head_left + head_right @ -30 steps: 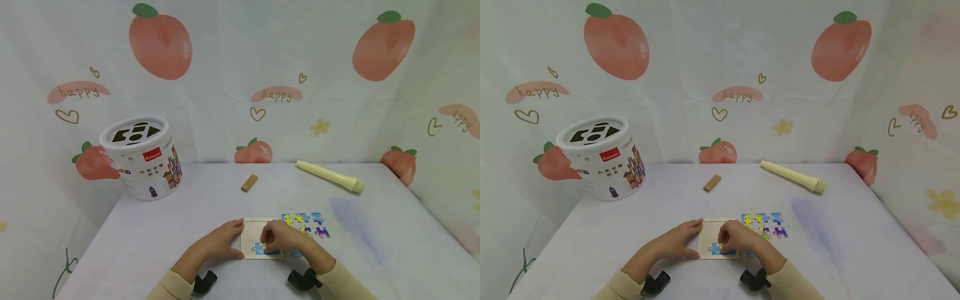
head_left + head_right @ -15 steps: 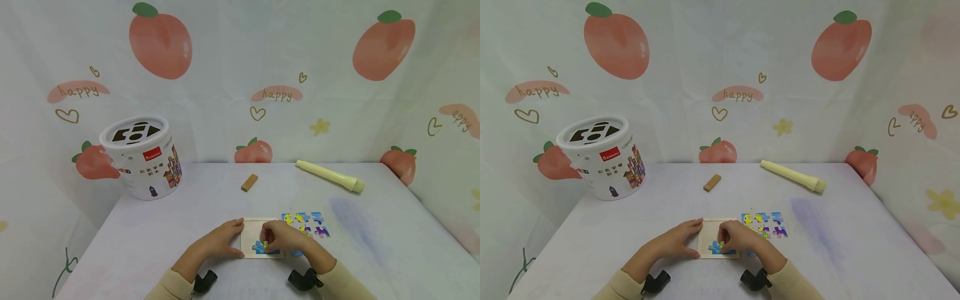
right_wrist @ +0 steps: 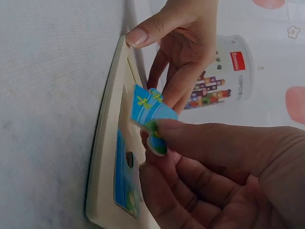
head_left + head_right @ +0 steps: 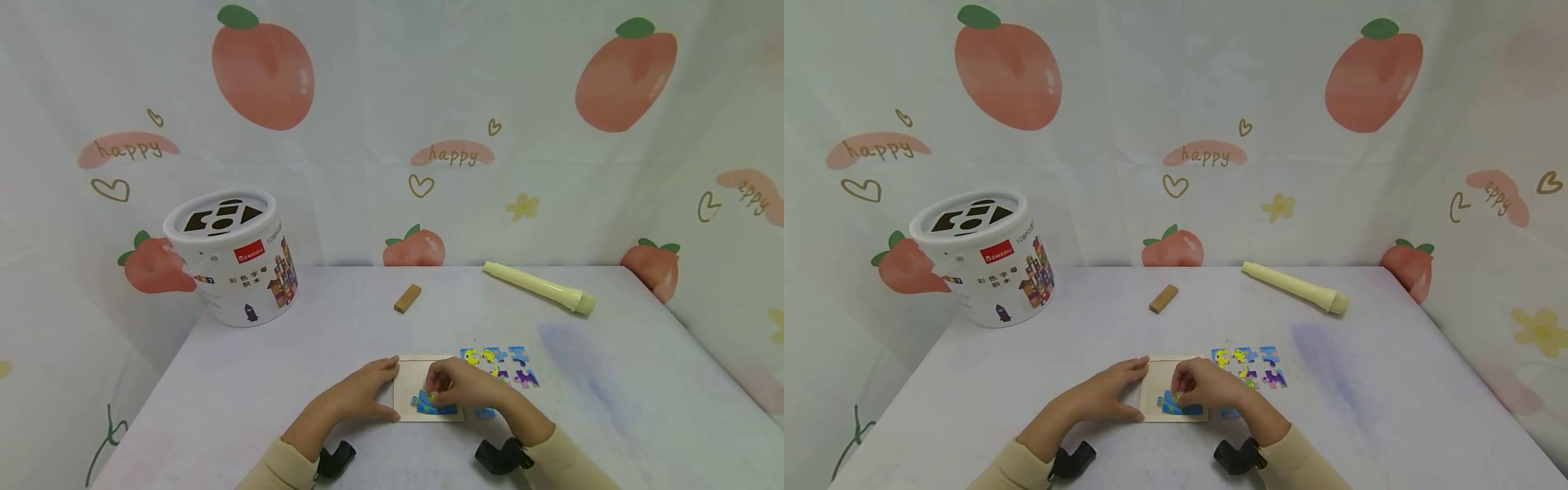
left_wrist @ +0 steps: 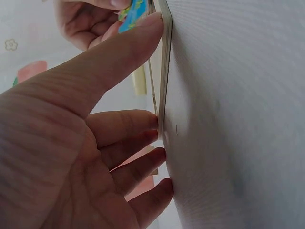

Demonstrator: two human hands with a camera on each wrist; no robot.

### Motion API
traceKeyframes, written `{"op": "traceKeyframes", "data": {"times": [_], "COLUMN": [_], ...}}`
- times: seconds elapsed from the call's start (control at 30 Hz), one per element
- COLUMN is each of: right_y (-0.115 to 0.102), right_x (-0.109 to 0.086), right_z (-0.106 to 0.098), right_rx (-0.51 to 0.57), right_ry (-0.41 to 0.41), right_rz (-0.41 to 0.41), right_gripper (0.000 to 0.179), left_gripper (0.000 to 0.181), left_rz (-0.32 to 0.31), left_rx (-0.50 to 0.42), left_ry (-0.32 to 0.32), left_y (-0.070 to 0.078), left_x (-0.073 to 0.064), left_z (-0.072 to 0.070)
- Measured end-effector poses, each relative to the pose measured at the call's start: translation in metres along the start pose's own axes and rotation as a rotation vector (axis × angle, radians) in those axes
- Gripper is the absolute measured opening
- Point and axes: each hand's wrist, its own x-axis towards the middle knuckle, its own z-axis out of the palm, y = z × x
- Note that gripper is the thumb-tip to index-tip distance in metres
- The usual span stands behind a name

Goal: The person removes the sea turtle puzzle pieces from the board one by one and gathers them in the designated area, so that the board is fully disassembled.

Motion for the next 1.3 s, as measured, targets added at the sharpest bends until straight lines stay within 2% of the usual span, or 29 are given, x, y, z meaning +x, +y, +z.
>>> {"op": "traceKeyframes", "data": {"times": [0.33, 0.57, 0.8, 1.3], "right_y": [0.015, 0.024, 0.030, 0.052], "right_x": [-0.013, -0.027, -0.039, -0.072], "right_z": [-0.007, -0.014, -0.021, -0.036], "right_rx": [0.100, 0.085, 0.106, 0.180], "right_ry": [0.006, 0.049, 0.083, 0.167], "right_rz": [0.032, 0.012, 0.055, 0.091], "right_gripper": [0.007, 0.007, 0.010, 0.021], "left_gripper": [0.083, 0.084, 0.084, 0.084], "left_rz": [-0.007, -0.012, -0.012, -0.010], "left_rx": [0.018, 0.017, 0.020, 0.024], "left_ry": [-0.005, -0.004, -0.002, -0.005], "left_y": [0.001, 0.000, 0.001, 0.001], "left_x": [0.000, 0.000, 0.000, 0.000], "left_z": [0.001, 0.001, 0.001, 0.001]}}
